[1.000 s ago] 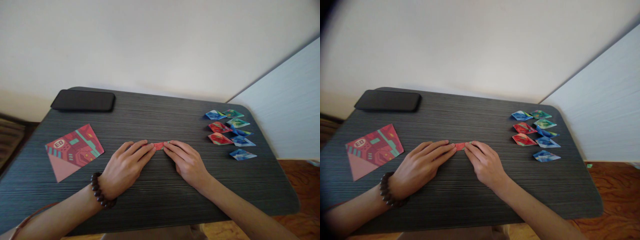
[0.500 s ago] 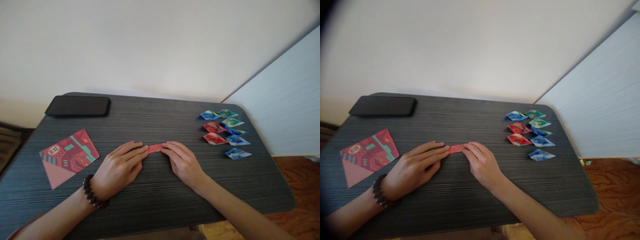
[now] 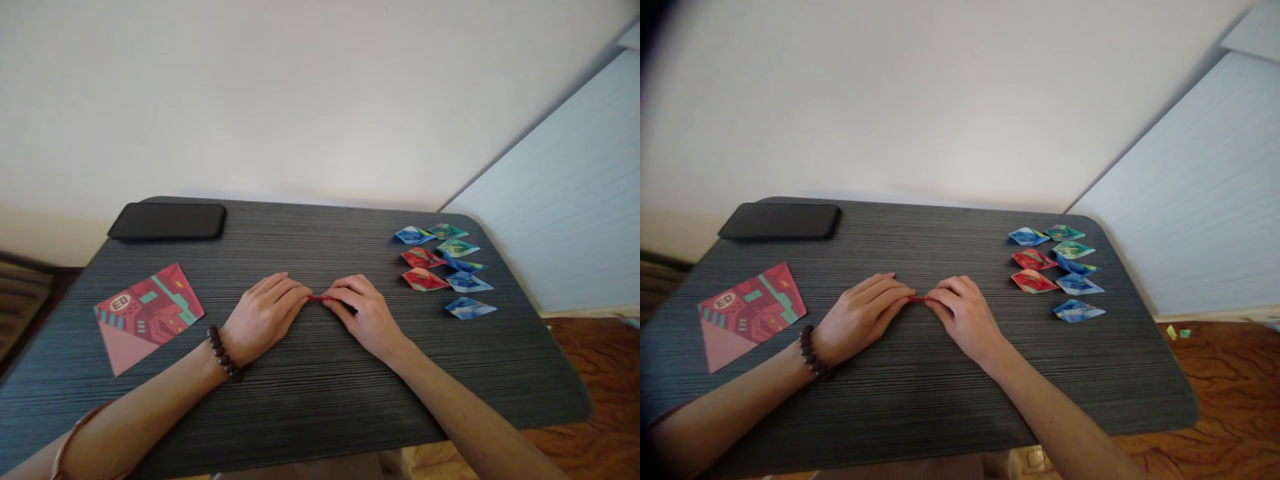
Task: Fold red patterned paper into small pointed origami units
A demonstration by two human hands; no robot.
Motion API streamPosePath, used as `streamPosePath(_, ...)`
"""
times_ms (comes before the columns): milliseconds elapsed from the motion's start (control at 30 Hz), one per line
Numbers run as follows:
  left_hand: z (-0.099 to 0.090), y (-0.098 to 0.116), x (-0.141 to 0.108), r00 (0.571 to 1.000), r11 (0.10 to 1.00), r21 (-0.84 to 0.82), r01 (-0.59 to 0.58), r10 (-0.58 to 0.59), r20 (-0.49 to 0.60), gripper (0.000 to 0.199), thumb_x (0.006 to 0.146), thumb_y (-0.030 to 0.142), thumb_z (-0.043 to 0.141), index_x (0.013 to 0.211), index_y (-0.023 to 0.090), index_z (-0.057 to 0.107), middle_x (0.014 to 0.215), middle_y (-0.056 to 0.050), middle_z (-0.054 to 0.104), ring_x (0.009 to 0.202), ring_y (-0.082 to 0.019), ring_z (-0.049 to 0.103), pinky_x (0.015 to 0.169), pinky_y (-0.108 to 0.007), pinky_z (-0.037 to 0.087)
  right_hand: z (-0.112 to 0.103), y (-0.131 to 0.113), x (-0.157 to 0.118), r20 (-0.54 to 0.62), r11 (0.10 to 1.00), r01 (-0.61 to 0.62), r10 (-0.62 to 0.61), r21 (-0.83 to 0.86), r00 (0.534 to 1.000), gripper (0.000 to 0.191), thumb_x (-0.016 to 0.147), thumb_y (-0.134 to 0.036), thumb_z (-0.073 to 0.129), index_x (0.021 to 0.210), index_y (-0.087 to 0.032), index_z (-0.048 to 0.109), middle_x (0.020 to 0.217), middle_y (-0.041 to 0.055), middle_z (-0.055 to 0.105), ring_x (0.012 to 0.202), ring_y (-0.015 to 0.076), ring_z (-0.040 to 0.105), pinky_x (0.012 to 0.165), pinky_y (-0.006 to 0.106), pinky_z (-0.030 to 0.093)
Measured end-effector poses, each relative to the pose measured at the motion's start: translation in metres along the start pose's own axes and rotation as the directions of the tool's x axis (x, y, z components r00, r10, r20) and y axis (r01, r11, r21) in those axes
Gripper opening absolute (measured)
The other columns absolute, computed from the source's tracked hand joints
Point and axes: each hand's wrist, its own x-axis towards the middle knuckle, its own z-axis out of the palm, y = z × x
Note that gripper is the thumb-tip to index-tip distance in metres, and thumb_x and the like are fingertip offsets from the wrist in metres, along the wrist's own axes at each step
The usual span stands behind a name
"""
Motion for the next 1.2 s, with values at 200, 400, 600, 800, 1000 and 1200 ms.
streamPosePath(200,0.001,0.004,0.007,0.999,0.985,-0.170,0.028,-0.034,-0.031,0.014,0.086,0.019,0.052,0.091,0.016,0.065,0.088,-0.004,0.068,0.084,-0.017,0.059,0.089,-0.036,0.046,-0.001,-0.006,-0.002,0.019,0.999,0.018,-0.019,0.041,1.000,0.018,0.089,-0.025,0.049,0.092,-0.019,0.067,0.087,0.0044,0.066,0.081,0.0161,0.056,0.078,0.032,0.047)
streamPosePath(400,-0.011,0.003,0.007,0.976,0.912,-0.348,0.217,-0.200,0.083,0.016,0.085,0.029,0.056,0.086,0.020,0.070,0.079,-0.001,0.070,0.072,-0.014,0.062,0.070,-0.025,0.049,-0.006,-0.007,-0.001,0.076,0.999,0.010,-0.013,0.051,0.997,0.022,0.089,-0.026,0.050,0.083,-0.018,0.069,0.079,0.0038,0.067,0.075,0.0160,0.056,0.075,0.032,0.045)
streamPosePath(600,-0.019,-0.002,0.007,0.926,0.796,-0.475,0.375,-0.294,0.237,0.019,0.084,0.032,0.055,0.091,0.024,0.071,0.088,0.002,0.073,0.079,-0.014,0.066,0.074,-0.022,0.049,-0.011,-0.009,0.003,0.105,0.978,-0.010,-0.012,0.206,0.994,0.019,0.088,-0.020,0.050,0.088,-0.018,0.069,0.083,0.0030,0.070,0.075,0.0142,0.059,0.075,0.031,0.045)
streamPosePath(800,-0.021,-0.001,0.010,0.872,0.706,-0.515,0.486,-0.356,0.336,0.020,0.084,0.032,0.056,0.086,0.022,0.072,0.082,0.003,0.073,0.075,-0.013,0.067,0.069,-0.020,0.049,-0.011,-0.007,0.002,-0.001,0.962,-0.041,0.043,0.269,0.999,0.012,0.083,-0.023,0.059,0.082,-0.020,0.071,0.074,0.0023,0.070,0.067,0.0140,0.059,0.069,0.030,0.045)
streamPosePath(1000,-0.022,0.003,0.012,0.800,0.641,-0.479,0.599,-0.474,0.367,0.023,0.079,0.038,0.060,0.073,0.020,0.072,0.064,0.003,0.071,0.057,-0.011,0.063,0.057,-0.018,0.047,-0.012,-0.007,-0.001,0.019,0.968,-0.080,0.078,0.236,0.997,0.022,0.085,-0.023,0.056,0.069,-0.016,0.069,0.060,0.0014,0.064,0.057,0.0111,0.055,0.063,0.027,0.041)
streamPosePath(1200,-0.021,0.001,0.011,0.771,0.622,-0.456,0.637,-0.522,0.365,0.028,0.077,0.044,0.061,0.070,0.020,0.072,0.053,0.004,0.068,0.045,-0.009,0.055,0.045,-0.018,0.041,-0.014,-0.007,0.001,0.102,0.946,-0.159,0.136,0.281,0.985,0.031,0.088,-0.027,0.052,0.062,-0.016,0.066,0.055,-0.0001,0.060,0.051,0.0082,0.053,0.057,0.022,0.039)
